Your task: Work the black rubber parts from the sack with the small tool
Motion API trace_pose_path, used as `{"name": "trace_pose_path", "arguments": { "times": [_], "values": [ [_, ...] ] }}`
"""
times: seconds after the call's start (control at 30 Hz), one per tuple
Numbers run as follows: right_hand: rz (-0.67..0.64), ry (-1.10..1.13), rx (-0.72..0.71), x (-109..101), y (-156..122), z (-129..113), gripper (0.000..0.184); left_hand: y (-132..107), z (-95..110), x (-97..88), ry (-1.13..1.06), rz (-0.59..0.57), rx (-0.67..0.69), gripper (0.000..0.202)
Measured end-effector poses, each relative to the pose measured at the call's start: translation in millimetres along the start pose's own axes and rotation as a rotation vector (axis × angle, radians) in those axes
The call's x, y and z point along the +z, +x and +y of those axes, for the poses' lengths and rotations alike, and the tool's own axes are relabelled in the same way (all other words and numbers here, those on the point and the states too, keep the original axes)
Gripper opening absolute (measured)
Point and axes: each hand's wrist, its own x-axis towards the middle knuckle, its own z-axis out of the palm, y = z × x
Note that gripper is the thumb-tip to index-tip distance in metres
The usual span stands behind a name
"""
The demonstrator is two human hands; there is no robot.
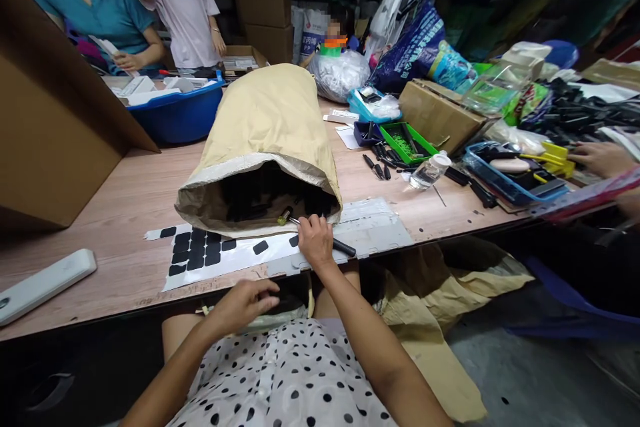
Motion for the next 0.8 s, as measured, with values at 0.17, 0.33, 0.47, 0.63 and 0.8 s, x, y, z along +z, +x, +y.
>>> {"name": "trace_pose_path", "arguments": {
  "times": [0.17,0.33,0.47,0.63,0.8],
  "values": [
    [0.008,-0.006,0.001,2,1,-1,0.019,51,1,-52.9,0.230,0.560,-0.014,0.028],
    [0.020,0.009,-0.010,4,1,-2,0.018,92,-6,-74.4,0.494,0.584,-0.315,0.031],
    [0.017,0.013,-0.002,4,2,-4,0.019,98,-9,-72.8,0.521,0.566,-0.390,0.031],
    [0.017,0.009,0.000,4,2,-4,0.018,96,-15,-70.7,0.515,0.599,-0.396,0.029],
    [0.020,0.010,0.001,4,3,-4,0.018,81,-22,-58.9,0.442,0.705,-0.061,0.012]
  ]
}}
